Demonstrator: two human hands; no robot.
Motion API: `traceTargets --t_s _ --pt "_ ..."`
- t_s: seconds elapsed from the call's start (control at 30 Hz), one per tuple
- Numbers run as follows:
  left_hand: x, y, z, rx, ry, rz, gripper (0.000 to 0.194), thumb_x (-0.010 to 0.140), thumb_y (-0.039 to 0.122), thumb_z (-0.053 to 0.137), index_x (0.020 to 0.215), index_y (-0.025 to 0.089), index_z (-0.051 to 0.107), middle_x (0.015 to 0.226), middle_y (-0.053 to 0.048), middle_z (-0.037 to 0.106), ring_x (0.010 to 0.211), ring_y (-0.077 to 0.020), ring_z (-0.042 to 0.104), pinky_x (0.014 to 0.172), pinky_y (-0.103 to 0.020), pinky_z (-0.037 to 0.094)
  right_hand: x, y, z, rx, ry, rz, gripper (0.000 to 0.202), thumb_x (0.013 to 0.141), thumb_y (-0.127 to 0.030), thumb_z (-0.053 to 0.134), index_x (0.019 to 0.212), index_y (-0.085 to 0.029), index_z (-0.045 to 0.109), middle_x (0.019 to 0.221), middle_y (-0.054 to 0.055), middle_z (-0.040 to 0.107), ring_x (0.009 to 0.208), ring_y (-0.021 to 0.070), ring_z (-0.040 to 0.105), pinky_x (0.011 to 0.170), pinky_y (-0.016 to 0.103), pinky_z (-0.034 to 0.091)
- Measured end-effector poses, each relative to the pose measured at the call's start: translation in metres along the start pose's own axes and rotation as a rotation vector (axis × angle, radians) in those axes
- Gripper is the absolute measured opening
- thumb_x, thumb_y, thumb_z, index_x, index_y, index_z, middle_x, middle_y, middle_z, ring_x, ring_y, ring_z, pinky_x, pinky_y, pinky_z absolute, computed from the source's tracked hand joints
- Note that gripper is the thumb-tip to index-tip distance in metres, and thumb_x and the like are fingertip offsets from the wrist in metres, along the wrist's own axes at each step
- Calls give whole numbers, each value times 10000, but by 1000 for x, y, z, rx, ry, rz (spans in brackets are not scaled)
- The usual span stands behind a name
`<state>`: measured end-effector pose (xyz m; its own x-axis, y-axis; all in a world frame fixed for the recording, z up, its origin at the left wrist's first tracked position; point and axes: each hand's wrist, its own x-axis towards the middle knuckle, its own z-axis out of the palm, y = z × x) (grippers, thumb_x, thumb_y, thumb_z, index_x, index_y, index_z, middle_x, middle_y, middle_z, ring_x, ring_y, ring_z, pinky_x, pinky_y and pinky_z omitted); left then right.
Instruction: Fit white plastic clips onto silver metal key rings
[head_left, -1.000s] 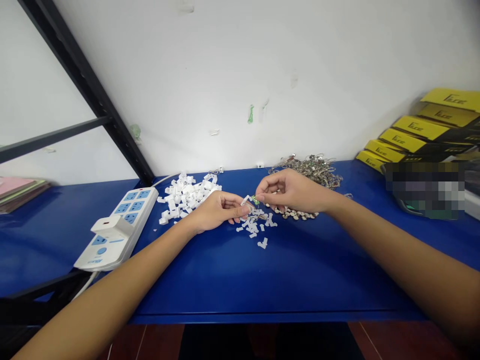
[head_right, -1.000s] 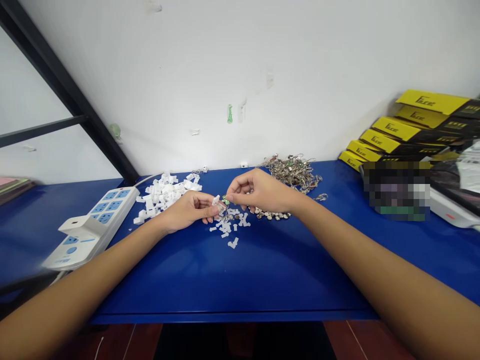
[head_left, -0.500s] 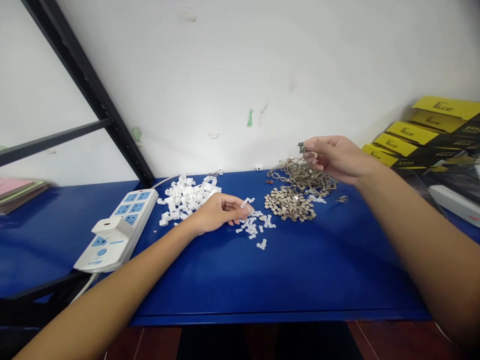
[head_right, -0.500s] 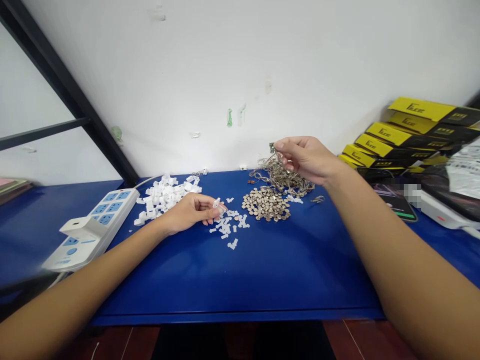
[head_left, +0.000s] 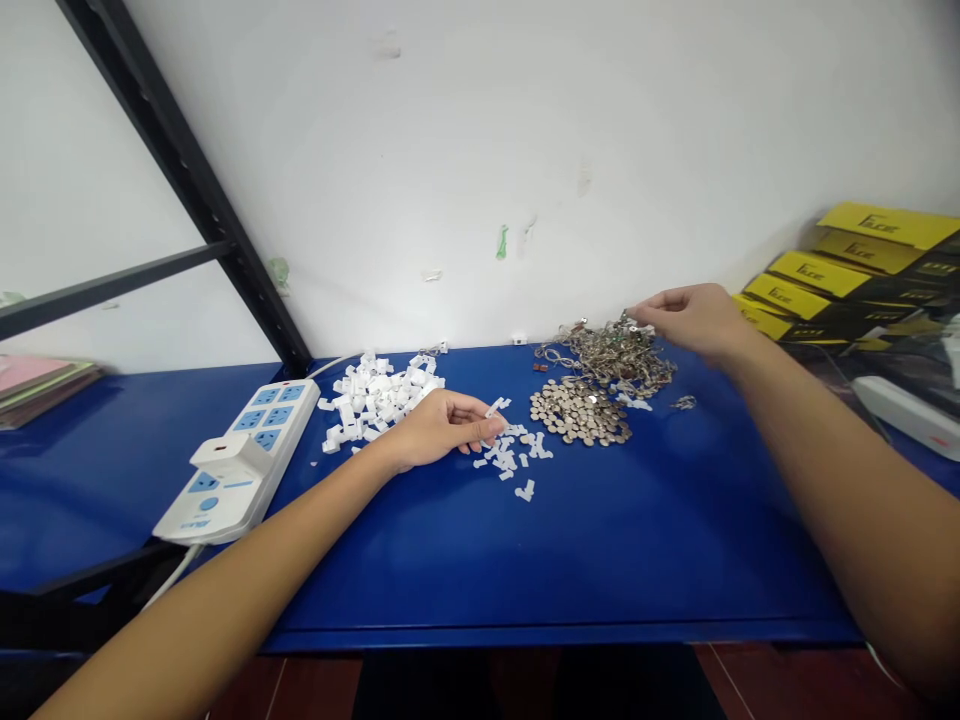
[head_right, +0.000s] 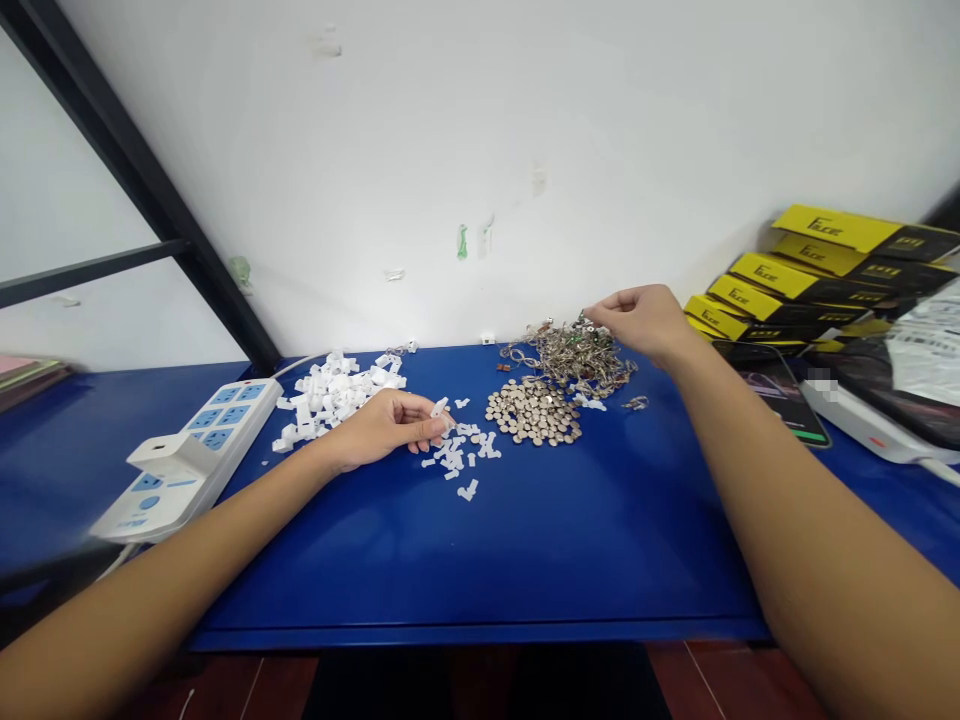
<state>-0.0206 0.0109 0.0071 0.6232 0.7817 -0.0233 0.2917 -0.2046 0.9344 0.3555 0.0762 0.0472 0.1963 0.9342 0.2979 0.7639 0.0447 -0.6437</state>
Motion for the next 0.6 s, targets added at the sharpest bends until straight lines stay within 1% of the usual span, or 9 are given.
traceTargets --t_s 0.13,0.2,0.23,0.27,0.33,0.4,0.47,0.53,0.6 --pt "0 2 1 -5 15 -20 377 869 545 762 936 177 807 855 -82 774 739 -146 681 675 -250 543 -6 -13 8 -203 132 -118 129 771 -336 692 786 -215 651 885 138 726 773 263 572 722 409 395" --pt "-1 3 2 -9 21 -33 376 869 539 764 934 171 803 860 -83 771 735 -143 678 674 -249 543 -11 -23 15 -251 207 -266 111 810 -334 644 798 -224 646 858 116 709 769 261 573 719 399 395" --pt "-1 4 2 -7 21 -37 373 871 535 763 937 170 801 863 -84 771 734 -143 677 674 -249 544 -14 -28 19 -248 207 -357 123 835 -339 621 801 -224 649 823 100 696 750 249 576 709 388 401" --pt "-2 5 3 -5 19 -38 371 875 533 759 944 170 800 865 -84 770 735 -143 677 676 -251 545 -18 -33 23 -227 174 -438 144 853 -346 608 798 -221 655 781 82 681 720 233 576 690 376 406" --pt "-2 5 3 0 13 -30 369 884 534 749 955 175 798 866 -83 770 741 -147 679 686 -259 552 -27 -43 31 -179 -13 -534 193 877 -373 605 793 -214 676 704 49 655 649 200 566 635 352 404" --pt "-2 4 2 11 8 -14 371 894 541 735 956 180 797 867 -82 769 745 -152 681 693 -267 558 -37 -52 39 -142 -235 -565 237 889 -407 620 787 -207 697 665 32 650 604 179 559 597 338 402" --pt "-2 2 3 21 17 -7 373 902 546 725 957 184 797 874 -81 770 744 -152 682 686 -266 557 -49 -63 48 -55 -405 -566 265 897 -442 644 814 -201 714 668 29 661 600 169 568 588 326 417" --pt "-1 1 4 19 38 -14 375 905 548 721 952 183 793 875 -78 768 738 -145 678 672 -257 550 -64 -75 58 86 -504 -562 301 923 -486 640 871 -200 717 714 34 678 630 165 580 591 313 433" --pt "0 1 6 -17 68 -13 374 906 545 721 926 177 781 851 -68 757 711 -131 664 655 -245 543 -82 -87 70 231 -567 -552 375 988 -545 553 904 -206 689 744 33 672 636 152 581 587 296 444"
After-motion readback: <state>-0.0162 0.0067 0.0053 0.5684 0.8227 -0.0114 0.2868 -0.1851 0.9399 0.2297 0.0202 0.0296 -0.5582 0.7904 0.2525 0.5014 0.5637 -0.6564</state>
